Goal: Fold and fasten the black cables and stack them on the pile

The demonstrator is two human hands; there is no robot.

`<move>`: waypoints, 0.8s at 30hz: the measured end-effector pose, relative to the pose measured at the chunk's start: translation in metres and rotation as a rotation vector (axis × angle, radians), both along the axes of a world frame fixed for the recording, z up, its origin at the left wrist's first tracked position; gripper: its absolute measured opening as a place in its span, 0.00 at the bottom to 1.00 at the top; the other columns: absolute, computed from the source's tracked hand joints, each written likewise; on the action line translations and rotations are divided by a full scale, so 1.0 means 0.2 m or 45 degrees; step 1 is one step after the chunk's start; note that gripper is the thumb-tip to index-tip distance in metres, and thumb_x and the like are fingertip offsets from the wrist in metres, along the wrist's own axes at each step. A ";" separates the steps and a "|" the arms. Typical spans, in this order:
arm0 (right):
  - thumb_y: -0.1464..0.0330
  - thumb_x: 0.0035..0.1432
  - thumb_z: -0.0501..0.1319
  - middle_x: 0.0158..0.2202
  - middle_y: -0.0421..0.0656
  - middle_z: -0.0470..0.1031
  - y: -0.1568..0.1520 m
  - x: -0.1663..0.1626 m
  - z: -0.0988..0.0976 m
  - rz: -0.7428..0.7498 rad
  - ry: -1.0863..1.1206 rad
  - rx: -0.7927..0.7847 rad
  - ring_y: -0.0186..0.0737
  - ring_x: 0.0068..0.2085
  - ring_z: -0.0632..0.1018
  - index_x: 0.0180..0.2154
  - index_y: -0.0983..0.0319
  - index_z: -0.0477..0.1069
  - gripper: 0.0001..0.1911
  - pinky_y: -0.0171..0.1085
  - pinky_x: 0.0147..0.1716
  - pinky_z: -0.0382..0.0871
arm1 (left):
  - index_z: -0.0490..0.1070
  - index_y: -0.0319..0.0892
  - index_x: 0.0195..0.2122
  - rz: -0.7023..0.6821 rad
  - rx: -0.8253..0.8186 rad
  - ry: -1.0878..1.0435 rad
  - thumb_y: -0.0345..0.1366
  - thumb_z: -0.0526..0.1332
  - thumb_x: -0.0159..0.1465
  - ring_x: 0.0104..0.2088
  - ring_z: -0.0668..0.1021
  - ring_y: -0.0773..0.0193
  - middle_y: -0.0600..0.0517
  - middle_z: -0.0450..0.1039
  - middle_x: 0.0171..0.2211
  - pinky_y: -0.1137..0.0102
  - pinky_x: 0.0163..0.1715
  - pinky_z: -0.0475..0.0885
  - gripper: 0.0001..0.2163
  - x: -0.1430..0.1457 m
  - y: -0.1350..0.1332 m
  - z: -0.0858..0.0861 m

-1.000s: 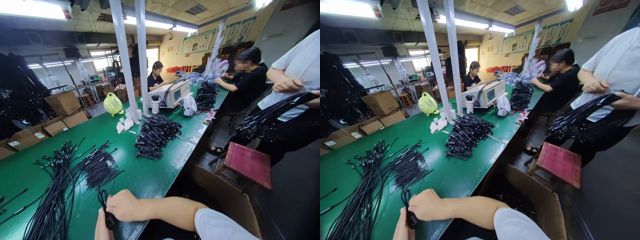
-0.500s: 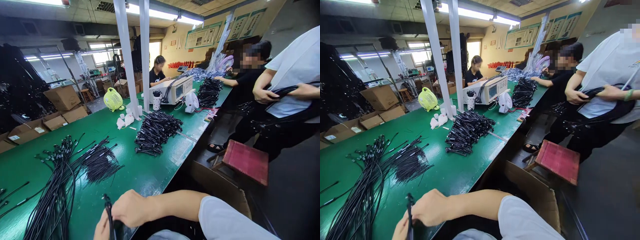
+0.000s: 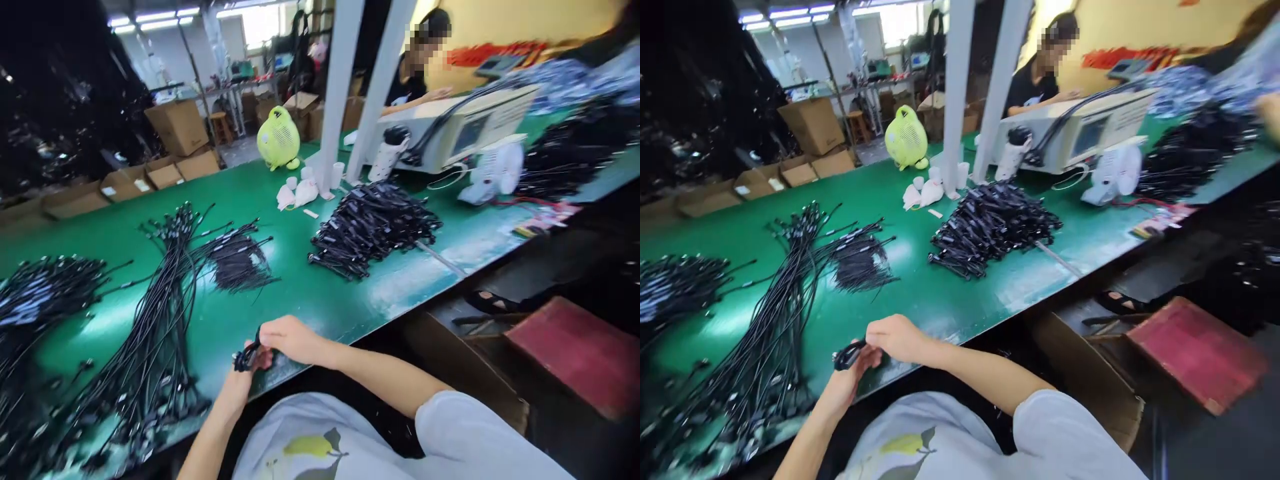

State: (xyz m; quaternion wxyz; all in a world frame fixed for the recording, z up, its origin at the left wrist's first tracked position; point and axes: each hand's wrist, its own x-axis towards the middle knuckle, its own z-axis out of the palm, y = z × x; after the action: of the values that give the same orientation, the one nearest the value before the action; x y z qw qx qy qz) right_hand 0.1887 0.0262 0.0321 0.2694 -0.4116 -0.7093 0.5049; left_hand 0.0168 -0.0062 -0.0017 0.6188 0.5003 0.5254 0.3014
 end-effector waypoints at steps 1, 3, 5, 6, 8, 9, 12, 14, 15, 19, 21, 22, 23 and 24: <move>0.71 0.59 0.54 0.23 0.36 0.70 -0.01 -0.01 -0.01 0.002 0.008 -0.008 0.32 0.29 0.69 0.24 0.63 0.68 0.13 0.30 0.31 0.58 | 0.77 0.38 0.38 0.063 -0.073 -0.139 0.63 0.53 0.59 0.38 0.76 0.56 0.43 0.77 0.37 0.61 0.44 0.70 0.31 0.00 0.00 0.02; 0.70 0.60 0.54 0.24 0.38 0.71 -0.02 -0.02 -0.05 -0.028 -0.016 0.010 0.33 0.30 0.70 0.24 0.63 0.68 0.13 0.31 0.33 0.59 | 0.76 0.39 0.43 0.156 -0.135 -0.329 0.57 0.61 0.57 0.45 0.76 0.55 0.43 0.78 0.43 0.62 0.49 0.68 0.25 0.01 0.00 0.05; 0.68 0.60 0.54 0.26 0.39 0.71 -0.01 -0.03 -0.11 -0.068 -0.029 0.021 0.34 0.30 0.70 0.25 0.63 0.69 0.12 0.32 0.33 0.59 | 0.76 0.40 0.44 0.219 -0.037 -0.409 0.51 0.68 0.53 0.51 0.74 0.54 0.44 0.77 0.47 0.64 0.54 0.65 0.23 0.04 0.00 0.08; 0.68 0.60 0.53 0.26 0.39 0.71 -0.01 -0.03 -0.14 -0.080 -0.018 0.009 0.34 0.30 0.70 0.26 0.63 0.68 0.13 0.32 0.32 0.59 | 0.76 0.40 0.43 0.232 0.013 -0.420 0.50 0.69 0.52 0.52 0.74 0.55 0.44 0.76 0.48 0.64 0.55 0.64 0.22 0.05 0.01 0.08; 0.66 0.63 0.50 0.25 0.39 0.70 -0.01 -0.03 -0.18 -0.058 -0.022 -0.008 0.34 0.28 0.70 0.27 0.63 0.68 0.15 0.32 0.30 0.60 | 0.75 0.41 0.42 0.250 0.088 -0.415 0.50 0.67 0.56 0.51 0.75 0.57 0.45 0.76 0.48 0.65 0.55 0.65 0.20 0.09 0.02 0.06; 0.65 0.65 0.49 0.24 0.39 0.70 -0.02 -0.02 -0.18 -0.037 -0.060 0.032 0.34 0.27 0.70 0.28 0.63 0.69 0.16 0.32 0.29 0.61 | 0.73 0.41 0.42 0.278 0.122 -0.402 0.50 0.64 0.59 0.49 0.76 0.59 0.45 0.77 0.47 0.65 0.53 0.66 0.18 0.10 0.03 0.04; 0.65 0.68 0.47 0.30 0.43 0.75 -0.06 0.01 -0.14 -0.082 -0.279 0.464 0.36 0.32 0.73 0.36 0.62 0.73 0.17 0.35 0.34 0.65 | 0.67 0.41 0.41 0.418 0.225 -0.300 0.48 0.58 0.64 0.35 0.77 0.65 0.50 0.77 0.34 0.69 0.42 0.70 0.15 0.11 0.08 -0.01; 0.67 0.68 0.49 0.38 0.47 0.77 -0.06 0.04 -0.09 -0.200 -0.418 0.886 0.39 0.40 0.75 0.44 0.62 0.73 0.15 0.38 0.42 0.65 | 0.64 0.43 0.41 0.436 0.258 -0.155 0.47 0.55 0.66 0.23 0.72 0.69 0.57 0.70 0.24 0.73 0.30 0.68 0.13 0.09 0.11 -0.03; 0.67 0.68 0.50 0.43 0.48 0.76 -0.05 0.05 -0.07 -0.222 -0.489 1.061 0.41 0.44 0.75 0.48 0.61 0.72 0.14 0.40 0.46 0.64 | 0.64 0.43 0.41 0.389 0.285 -0.050 0.46 0.54 0.66 0.20 0.68 0.70 0.59 0.66 0.21 0.74 0.27 0.66 0.12 0.07 0.12 -0.03; 0.60 0.67 0.54 0.46 0.51 0.74 0.03 0.05 -0.08 0.095 -0.852 1.251 0.46 0.45 0.74 0.57 0.63 0.65 0.21 0.43 0.44 0.63 | 0.69 0.44 0.44 -0.002 0.446 0.414 0.40 0.55 0.66 0.25 0.70 0.67 0.57 0.68 0.24 0.72 0.30 0.65 0.09 0.01 0.10 0.01; 0.57 0.66 0.53 0.36 0.47 0.74 0.06 0.04 -0.13 0.302 -0.996 1.136 0.41 0.35 0.74 0.51 0.64 0.67 0.20 0.39 0.33 0.60 | 0.68 0.44 0.46 -0.235 0.353 0.473 0.38 0.53 0.66 0.25 0.70 0.67 0.56 0.70 0.25 0.72 0.31 0.66 0.10 -0.03 0.07 0.02; 0.56 0.67 0.52 0.33 0.45 0.72 0.06 0.05 -0.16 0.374 -1.034 1.093 0.40 0.31 0.73 0.48 0.64 0.68 0.19 0.38 0.29 0.57 | 0.67 0.44 0.47 -0.336 0.280 0.462 0.39 0.52 0.67 0.24 0.70 0.67 0.56 0.71 0.26 0.72 0.30 0.66 0.11 -0.04 0.06 0.03; 0.57 0.68 0.51 0.31 0.44 0.71 0.06 0.06 -0.19 0.419 -1.053 1.075 0.38 0.30 0.72 0.46 0.64 0.68 0.18 0.38 0.28 0.55 | 0.66 0.43 0.47 -0.419 0.223 0.452 0.39 0.52 0.67 0.25 0.71 0.67 0.55 0.72 0.27 0.72 0.29 0.66 0.12 -0.06 0.05 0.03; 0.58 0.69 0.50 0.31 0.43 0.70 0.05 0.07 -0.21 0.437 -1.053 1.079 0.38 0.30 0.72 0.44 0.63 0.68 0.17 0.38 0.28 0.53 | 0.66 0.43 0.47 -0.469 0.189 0.460 0.40 0.52 0.66 0.25 0.72 0.67 0.54 0.72 0.29 0.72 0.29 0.66 0.12 -0.08 0.04 0.02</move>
State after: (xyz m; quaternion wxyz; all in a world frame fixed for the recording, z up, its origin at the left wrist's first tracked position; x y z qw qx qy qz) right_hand 0.2020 0.0363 -0.0095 0.0270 -0.3105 -0.9501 0.0137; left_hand 0.0013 0.0013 0.0031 0.5208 0.6772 0.5039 0.1272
